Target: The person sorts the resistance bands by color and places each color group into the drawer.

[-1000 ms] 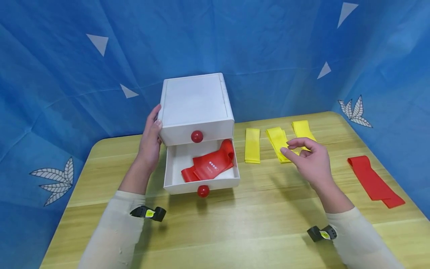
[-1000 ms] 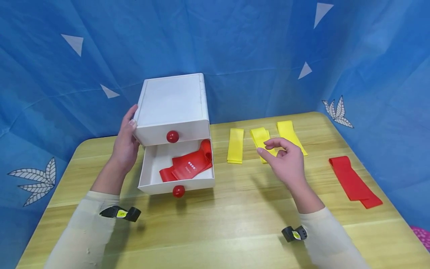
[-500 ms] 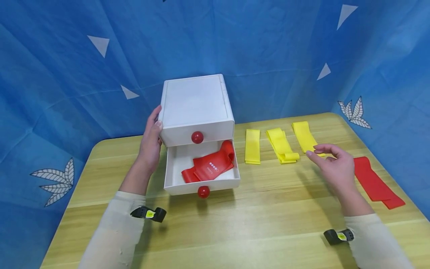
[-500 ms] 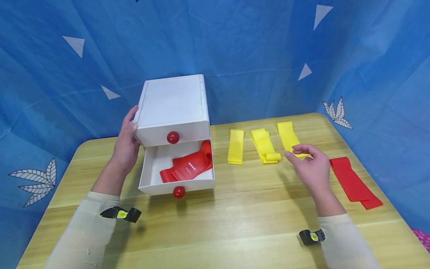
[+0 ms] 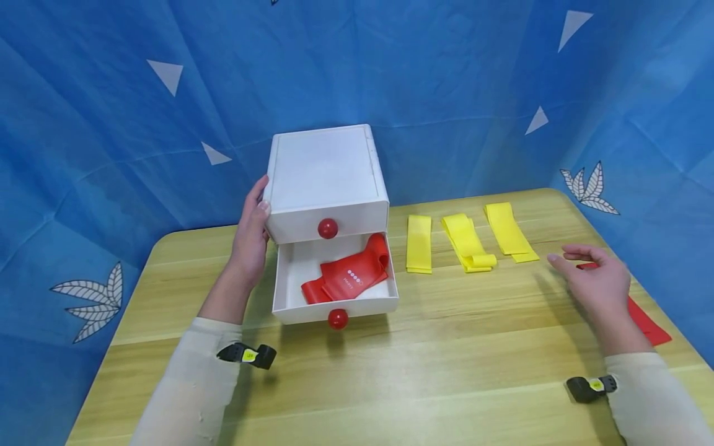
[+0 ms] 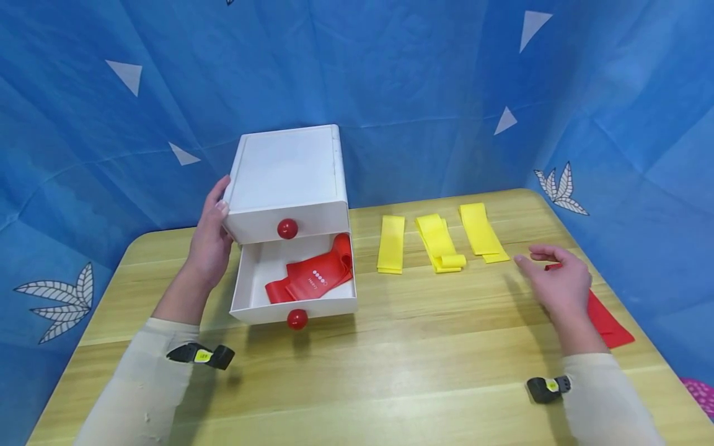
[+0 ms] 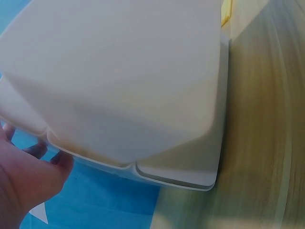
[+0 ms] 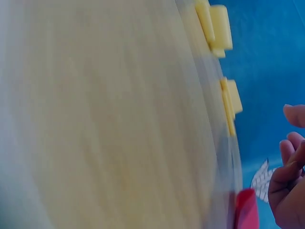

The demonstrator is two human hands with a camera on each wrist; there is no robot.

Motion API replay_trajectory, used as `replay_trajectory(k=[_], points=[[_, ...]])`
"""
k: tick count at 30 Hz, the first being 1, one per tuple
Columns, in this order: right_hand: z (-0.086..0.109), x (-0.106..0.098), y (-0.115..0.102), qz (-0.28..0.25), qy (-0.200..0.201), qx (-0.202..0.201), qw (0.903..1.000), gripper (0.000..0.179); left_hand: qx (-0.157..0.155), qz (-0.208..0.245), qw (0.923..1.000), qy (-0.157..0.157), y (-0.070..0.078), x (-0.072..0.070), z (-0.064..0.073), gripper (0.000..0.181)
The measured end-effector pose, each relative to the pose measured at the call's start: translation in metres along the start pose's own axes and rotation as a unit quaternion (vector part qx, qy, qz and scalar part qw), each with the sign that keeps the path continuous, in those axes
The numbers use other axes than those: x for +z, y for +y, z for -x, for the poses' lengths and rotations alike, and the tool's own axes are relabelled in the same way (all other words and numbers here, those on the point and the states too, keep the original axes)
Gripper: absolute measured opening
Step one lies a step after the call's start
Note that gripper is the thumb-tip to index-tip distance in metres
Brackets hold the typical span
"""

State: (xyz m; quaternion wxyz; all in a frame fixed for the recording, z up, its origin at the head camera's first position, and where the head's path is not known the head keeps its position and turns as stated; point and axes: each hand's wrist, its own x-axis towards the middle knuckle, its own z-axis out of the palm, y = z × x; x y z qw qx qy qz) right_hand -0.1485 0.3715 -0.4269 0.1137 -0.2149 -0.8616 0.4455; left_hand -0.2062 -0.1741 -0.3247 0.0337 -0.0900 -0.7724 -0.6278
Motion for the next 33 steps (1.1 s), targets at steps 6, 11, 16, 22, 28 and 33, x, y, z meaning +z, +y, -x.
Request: replay_trajectory(k=[6,11,16,22,28,33], points=[[-0.012,-0.014,0.016,0.010,-0.007,0.006,0.9999,0.053,0.004,0.002,1.0000,0.000,-0.002,0.000,0.000,0.056],[-0.021,-0.024,0.026,0.016,-0.050,0.010,0.9986,0.056,0.006,-0.001,1.0000,0.000,-0.002,0.000,0.000,0.058],[-0.030,-0.032,0.032,0.057,-0.078,0.005,0.9953,0.064,0.006,-0.005,1.0000,0.000,-0.002,0.000,0.000,0.057],[-0.038,-0.036,0.040,0.085,-0.103,0.007,0.9911,0.062,0.002,-0.007,1.0000,0.001,-0.001,0.001,0.000,0.057],[-0.042,-0.043,0.049,0.091,-0.121,-0.004,0.9884,0.061,0.001,-0.009,1.0000,0.003,0.000,0.002,-0.001,0.057],[-0.044,-0.047,0.055,0.088,-0.109,-0.008,0.9902,0.057,0.002,-0.006,1.0000,0.005,0.000,0.002,-0.001,0.057]])
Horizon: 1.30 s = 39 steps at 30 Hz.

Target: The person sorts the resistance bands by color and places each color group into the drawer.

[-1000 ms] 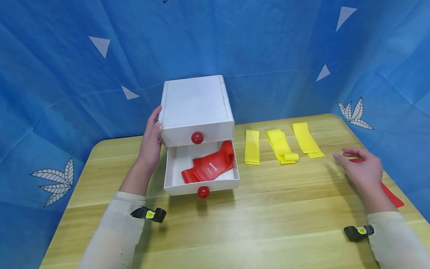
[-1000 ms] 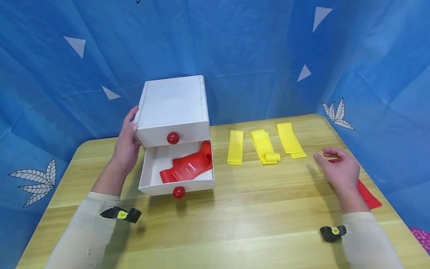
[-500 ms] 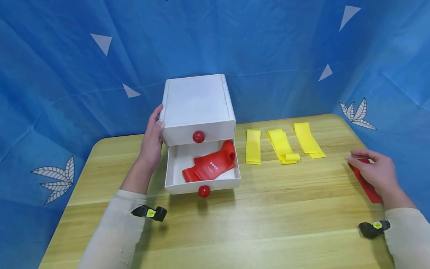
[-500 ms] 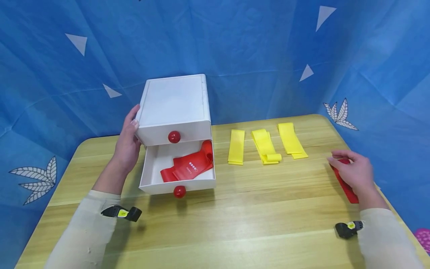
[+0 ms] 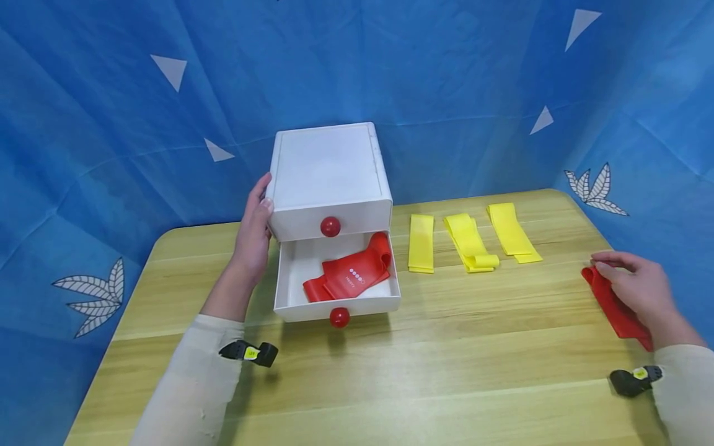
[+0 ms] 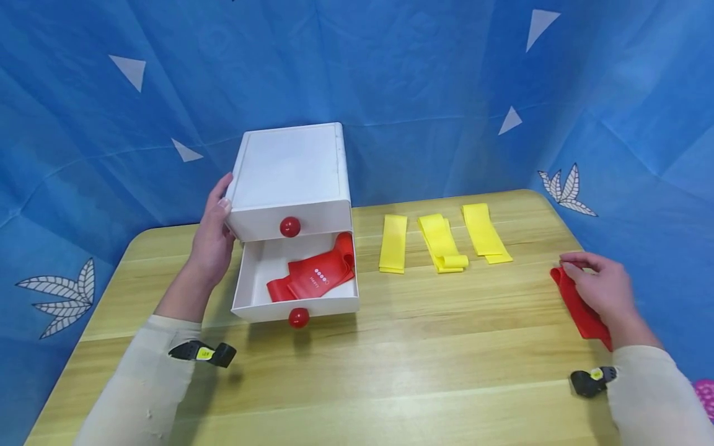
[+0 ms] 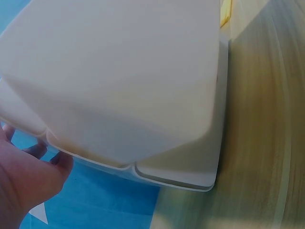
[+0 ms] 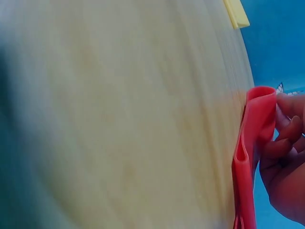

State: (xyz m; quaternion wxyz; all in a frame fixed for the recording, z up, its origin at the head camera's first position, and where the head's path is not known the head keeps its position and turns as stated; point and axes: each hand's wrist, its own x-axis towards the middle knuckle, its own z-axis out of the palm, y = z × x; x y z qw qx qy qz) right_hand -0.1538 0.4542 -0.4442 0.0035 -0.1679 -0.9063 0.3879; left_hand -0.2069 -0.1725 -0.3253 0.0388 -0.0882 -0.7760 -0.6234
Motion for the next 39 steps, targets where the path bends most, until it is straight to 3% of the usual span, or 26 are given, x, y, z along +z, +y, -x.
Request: replay_trajectory(k=[3,9,17,27,35,39], points=[[-0.001,-0.001,0.005,0.000,0.016,-0.005,0.9999,0.051,0.004,0.001,1.0000,0.000,-0.001,0.000,0.000,0.057],[-0.002,-0.002,0.009,0.053,0.016,-0.022,0.9982,0.045,0.004,0.004,1.0000,0.000,-0.001,0.000,0.000,0.057],[-0.006,-0.007,0.010,0.077,-0.024,-0.021,0.9965,0.054,0.004,0.002,1.0000,-0.002,-0.001,-0.002,0.001,0.057],[-0.002,-0.012,0.008,0.087,-0.035,-0.012,0.9955,0.064,0.001,0.000,1.0000,-0.004,-0.001,0.000,0.000,0.057],[0.000,-0.017,0.009,0.133,-0.008,-0.043,0.9902,0.048,-0.004,-0.003,1.0000,-0.001,-0.001,0.001,0.000,0.057],[0.003,-0.018,0.008,0.110,-0.005,-0.032,0.9934,0.053,-0.001,-0.004,1.0000,0.001,-0.001,0.001,0.001,0.058]])
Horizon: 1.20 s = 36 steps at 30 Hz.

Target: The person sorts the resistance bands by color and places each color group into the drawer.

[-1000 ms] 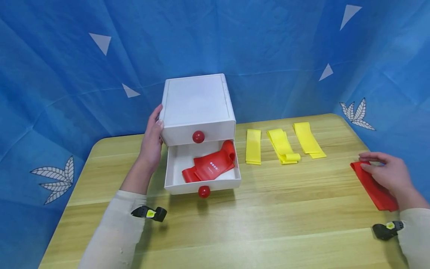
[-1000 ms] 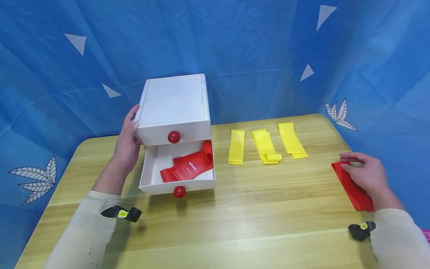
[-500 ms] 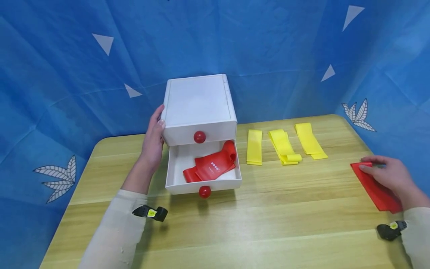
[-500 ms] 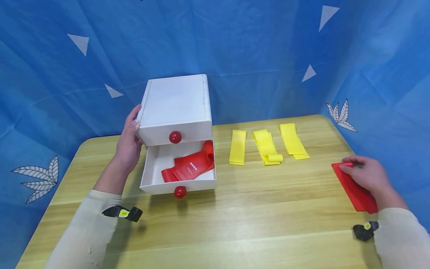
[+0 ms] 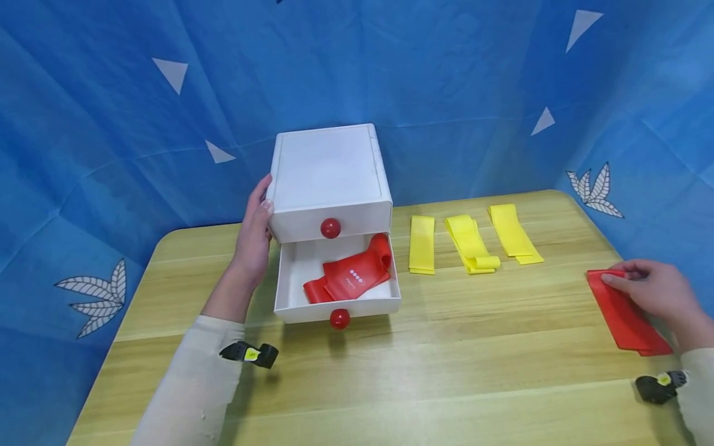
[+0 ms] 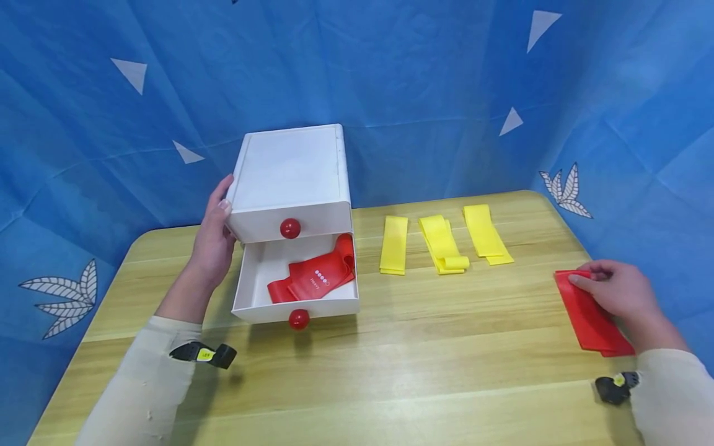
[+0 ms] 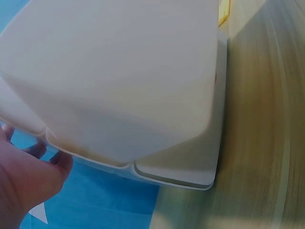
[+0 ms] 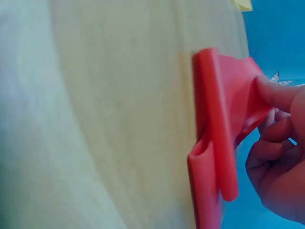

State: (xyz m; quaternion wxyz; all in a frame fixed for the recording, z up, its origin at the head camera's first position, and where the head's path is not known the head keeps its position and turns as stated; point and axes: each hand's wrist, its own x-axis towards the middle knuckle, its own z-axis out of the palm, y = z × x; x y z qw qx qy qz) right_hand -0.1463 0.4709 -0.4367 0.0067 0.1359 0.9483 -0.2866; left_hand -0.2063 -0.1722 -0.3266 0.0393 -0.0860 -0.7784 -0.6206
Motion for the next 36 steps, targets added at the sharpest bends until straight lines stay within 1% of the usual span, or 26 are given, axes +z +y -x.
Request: replay_trajectory(k=[4,8,17,26,28,31,36], points=[[0.004,-0.002,-0.003,-0.043,-0.007,0.017,0.9989,0.055,0.002,0.001,1.0000,-0.002,0.000,-0.001,0.000,0.058],[0.008,-0.005,-0.007,-0.061,-0.003,0.007,0.9981,0.050,0.003,0.004,1.0000,-0.003,0.000,-0.001,0.000,0.057],[0.021,-0.011,-0.023,-0.053,0.005,-0.016,0.9985,0.043,0.004,0.001,1.0000,-0.003,0.000,-0.001,-0.001,0.058],[0.030,-0.016,-0.042,-0.072,0.019,-0.015,0.9971,0.045,0.002,0.002,1.0000,-0.004,-0.001,-0.001,-0.001,0.057],[0.031,-0.016,-0.046,-0.083,0.023,-0.017,0.9961,0.044,0.001,0.003,1.0000,-0.004,-0.001,-0.001,0.000,0.057],[0.034,-0.018,-0.055,-0.112,0.025,-0.020,0.9932,0.042,0.002,0.004,1.0000,-0.005,-0.001,-0.001,0.000,0.056],[0.038,-0.020,-0.076,-0.155,0.034,-0.025,0.9871,0.038,0.006,0.003,1.0000,-0.004,-0.001,-0.002,-0.001,0.056]])
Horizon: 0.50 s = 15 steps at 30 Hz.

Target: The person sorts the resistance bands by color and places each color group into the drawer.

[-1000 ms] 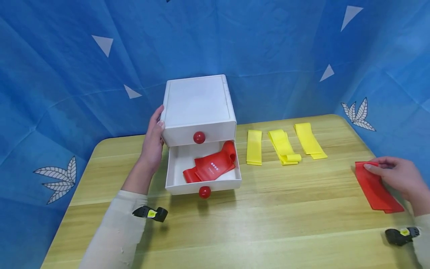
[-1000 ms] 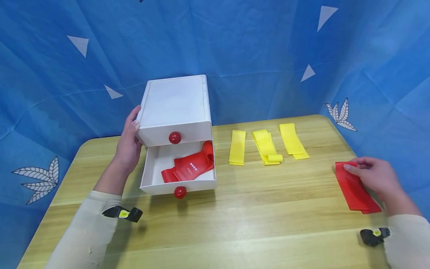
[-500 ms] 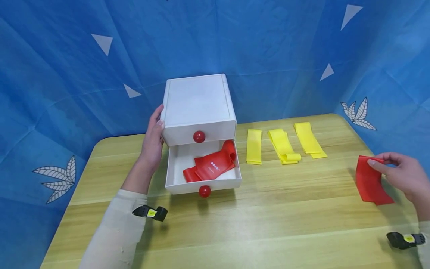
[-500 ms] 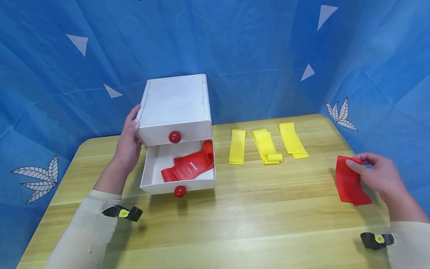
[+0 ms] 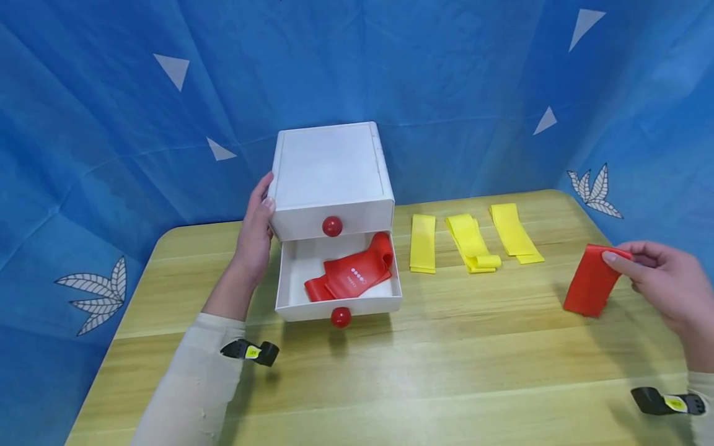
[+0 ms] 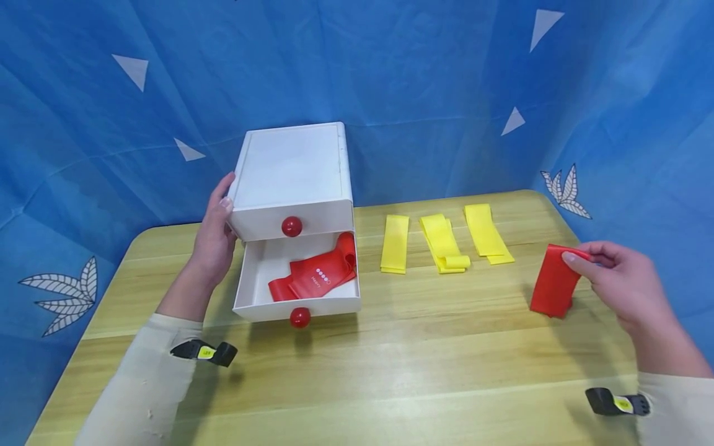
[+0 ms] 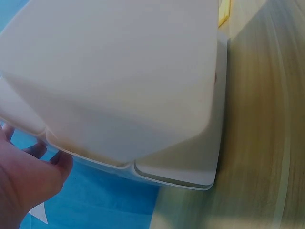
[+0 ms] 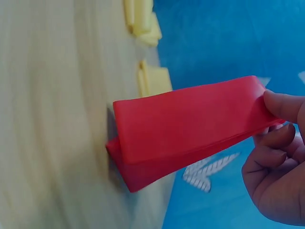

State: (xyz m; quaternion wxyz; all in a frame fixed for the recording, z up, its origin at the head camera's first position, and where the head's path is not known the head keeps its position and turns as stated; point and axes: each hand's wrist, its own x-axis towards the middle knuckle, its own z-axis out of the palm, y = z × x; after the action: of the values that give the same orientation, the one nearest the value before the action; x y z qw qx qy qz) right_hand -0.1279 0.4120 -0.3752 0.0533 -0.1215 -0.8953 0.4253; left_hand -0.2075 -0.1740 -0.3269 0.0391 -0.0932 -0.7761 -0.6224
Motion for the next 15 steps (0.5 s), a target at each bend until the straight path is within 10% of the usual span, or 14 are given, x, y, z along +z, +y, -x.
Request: replay_trajectory(k=[15], points=[[0.010,0.018,-0.061,-0.116,0.012,-0.011,0.9931,0.015,0.002,0.005,1.0000,0.001,-0.001,0.000,0.000,0.057]])
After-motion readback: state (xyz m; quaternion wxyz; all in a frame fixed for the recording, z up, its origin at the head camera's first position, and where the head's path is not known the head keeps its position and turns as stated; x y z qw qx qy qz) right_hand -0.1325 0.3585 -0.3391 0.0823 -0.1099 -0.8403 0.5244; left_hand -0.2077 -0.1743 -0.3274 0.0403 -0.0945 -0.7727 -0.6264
